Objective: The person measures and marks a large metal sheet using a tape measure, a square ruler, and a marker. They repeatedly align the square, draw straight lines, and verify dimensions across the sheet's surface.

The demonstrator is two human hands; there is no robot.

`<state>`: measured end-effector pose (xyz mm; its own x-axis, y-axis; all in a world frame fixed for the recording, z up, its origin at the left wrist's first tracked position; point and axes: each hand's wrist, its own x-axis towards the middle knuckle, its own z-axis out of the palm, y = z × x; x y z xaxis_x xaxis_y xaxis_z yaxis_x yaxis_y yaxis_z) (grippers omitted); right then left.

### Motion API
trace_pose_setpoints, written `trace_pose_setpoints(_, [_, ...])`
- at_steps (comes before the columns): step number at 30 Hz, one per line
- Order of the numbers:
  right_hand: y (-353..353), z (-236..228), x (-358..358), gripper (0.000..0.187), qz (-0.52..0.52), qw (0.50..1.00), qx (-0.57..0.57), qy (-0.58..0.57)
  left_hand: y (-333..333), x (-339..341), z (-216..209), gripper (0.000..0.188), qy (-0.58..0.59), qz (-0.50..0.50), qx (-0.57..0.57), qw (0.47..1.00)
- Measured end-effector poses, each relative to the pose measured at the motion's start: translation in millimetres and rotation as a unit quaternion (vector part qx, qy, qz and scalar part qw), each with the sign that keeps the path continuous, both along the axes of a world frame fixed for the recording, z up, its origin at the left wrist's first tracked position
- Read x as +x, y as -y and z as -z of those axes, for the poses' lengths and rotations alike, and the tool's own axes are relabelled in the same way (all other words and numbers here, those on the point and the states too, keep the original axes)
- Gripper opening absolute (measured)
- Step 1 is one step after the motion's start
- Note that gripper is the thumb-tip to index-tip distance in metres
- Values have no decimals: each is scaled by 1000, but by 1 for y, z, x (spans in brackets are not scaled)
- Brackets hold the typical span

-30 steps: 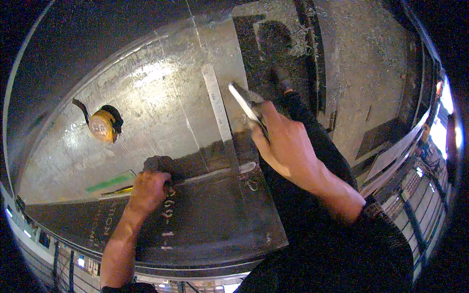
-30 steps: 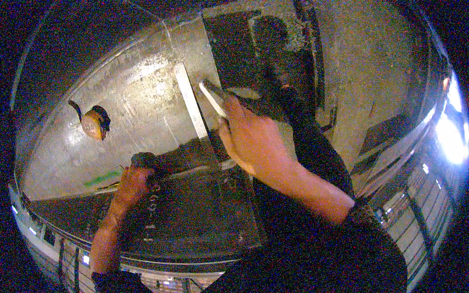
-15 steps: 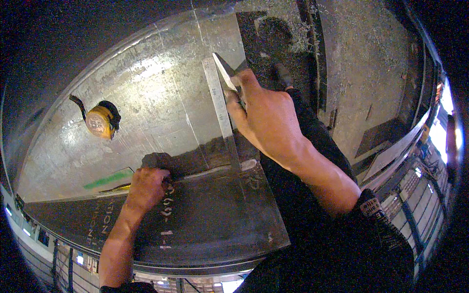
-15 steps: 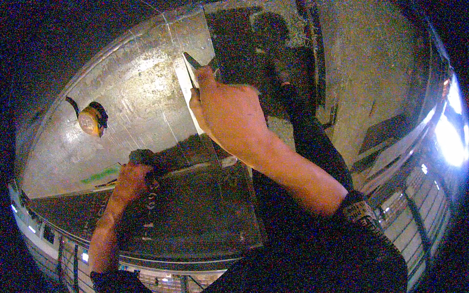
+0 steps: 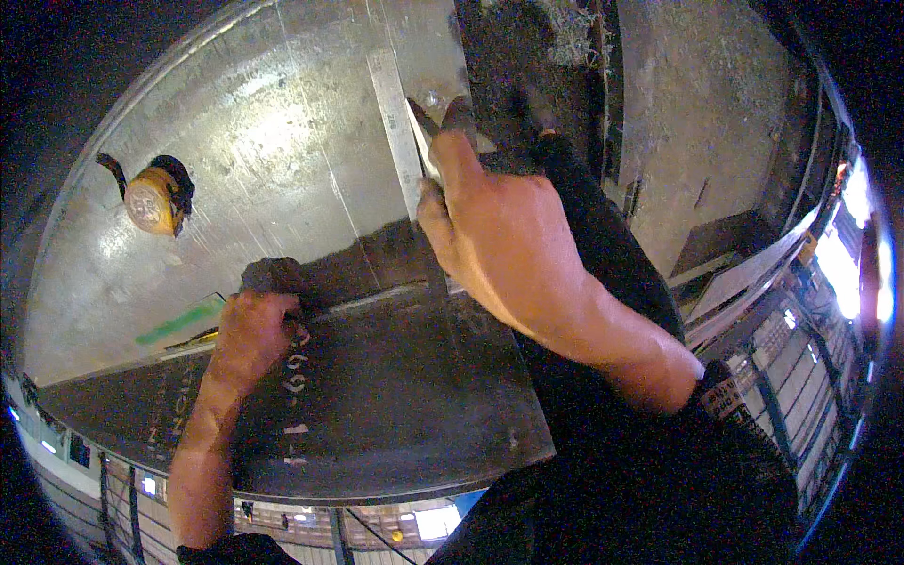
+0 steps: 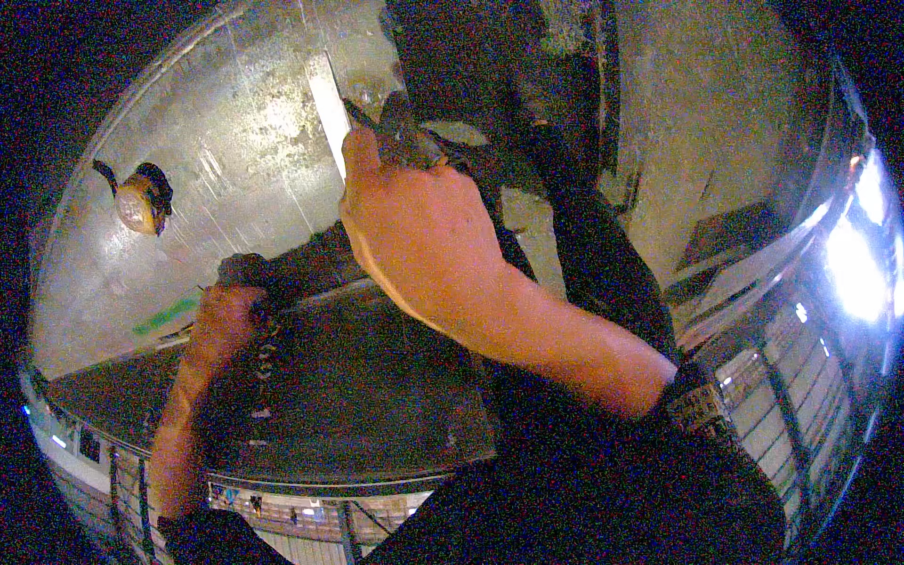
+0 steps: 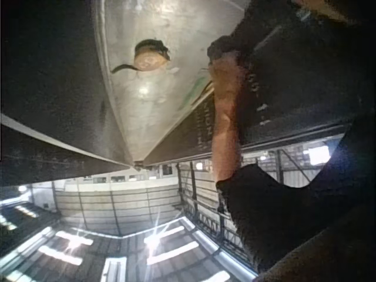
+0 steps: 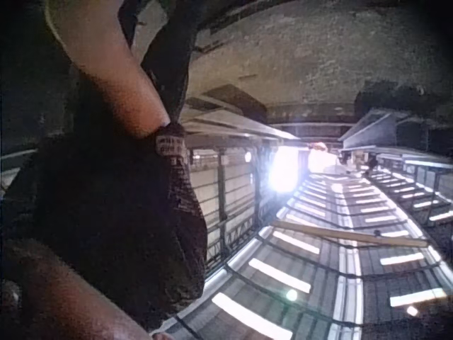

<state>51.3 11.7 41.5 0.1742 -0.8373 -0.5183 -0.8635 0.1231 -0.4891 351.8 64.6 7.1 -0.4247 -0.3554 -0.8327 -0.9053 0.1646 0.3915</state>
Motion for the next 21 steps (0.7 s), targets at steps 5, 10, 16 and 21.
trace_pose_setpoints(5, [-26, -15, 2, 21, 3, 994, 112, 15, 7, -11, -6, 25, 45, 23, 27, 998])
trace_pose_setpoints(10, [-56, -21, -3, 25, -28, 988, 150, 14, -6, 3, 1, 25, -27, 9, -34, 999])
trace_pose_setpoints(16, [-66, -30, -3, 31, -66, 976, 207, 21, 2, 1, -2, 24, -36, -5, -29, 999])
trace_pose_setpoints(21, [-77, -23, -8, 36, -84, 969, 226, 62, 13, -7, -3, 21, -13, 23, 33, 999])
